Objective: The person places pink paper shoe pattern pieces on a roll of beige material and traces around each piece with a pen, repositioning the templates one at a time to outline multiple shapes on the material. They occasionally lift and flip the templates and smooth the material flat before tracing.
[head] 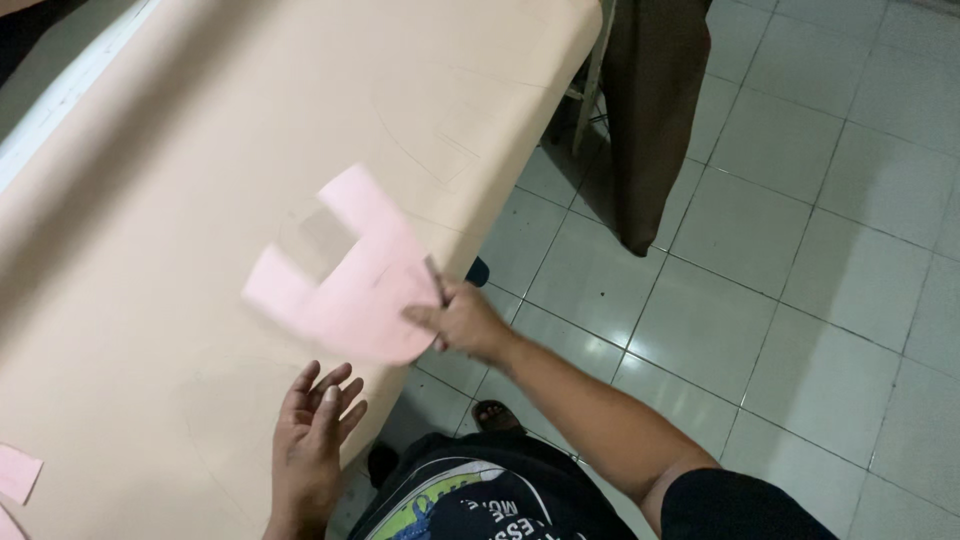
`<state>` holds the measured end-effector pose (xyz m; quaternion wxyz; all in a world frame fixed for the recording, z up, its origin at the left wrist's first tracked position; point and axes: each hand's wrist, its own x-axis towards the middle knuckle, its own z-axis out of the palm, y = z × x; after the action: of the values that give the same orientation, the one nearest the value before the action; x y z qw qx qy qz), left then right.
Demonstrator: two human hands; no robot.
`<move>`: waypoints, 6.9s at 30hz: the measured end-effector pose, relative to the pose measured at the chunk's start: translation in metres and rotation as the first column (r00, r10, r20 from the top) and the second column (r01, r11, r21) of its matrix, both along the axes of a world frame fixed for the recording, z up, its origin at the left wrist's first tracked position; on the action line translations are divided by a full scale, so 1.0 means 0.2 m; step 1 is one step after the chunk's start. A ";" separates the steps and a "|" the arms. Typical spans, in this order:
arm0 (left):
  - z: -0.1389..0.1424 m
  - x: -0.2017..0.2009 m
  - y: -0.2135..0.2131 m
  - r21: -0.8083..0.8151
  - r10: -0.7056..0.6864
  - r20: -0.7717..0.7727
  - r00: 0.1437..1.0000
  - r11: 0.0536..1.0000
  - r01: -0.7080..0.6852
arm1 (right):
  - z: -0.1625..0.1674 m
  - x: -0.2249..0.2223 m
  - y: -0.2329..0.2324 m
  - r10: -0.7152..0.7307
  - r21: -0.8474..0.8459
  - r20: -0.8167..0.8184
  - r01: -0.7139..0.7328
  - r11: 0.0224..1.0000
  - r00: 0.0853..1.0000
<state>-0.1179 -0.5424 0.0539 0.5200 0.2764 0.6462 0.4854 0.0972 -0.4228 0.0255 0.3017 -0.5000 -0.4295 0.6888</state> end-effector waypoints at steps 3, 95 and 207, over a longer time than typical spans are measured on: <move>-0.02 -0.08 -0.05 -0.198 -0.094 -0.198 0.976 0.979 0.054 | -0.12 0.26 0.34 -0.451 0.052 -0.011 0.451 0.891 0.892; -0.65 -1.79 -0.78 -0.336 -0.189 -0.814 0.550 0.925 -0.179 | -0.21 -2.39 0.06 0.357 0.345 0.776 -0.824 0.450 0.520; -0.76 -1.68 -0.81 -0.089 0.010 -0.919 0.394 0.969 -0.231 | -0.21 -2.42 0.16 0.355 0.183 0.884 -0.925 0.334 0.303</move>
<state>-0.4548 -0.7046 -0.0986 0.0708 0.3944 0.8885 0.2236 -0.3870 -0.3917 -0.0168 -0.0727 -0.3243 -0.9013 0.2777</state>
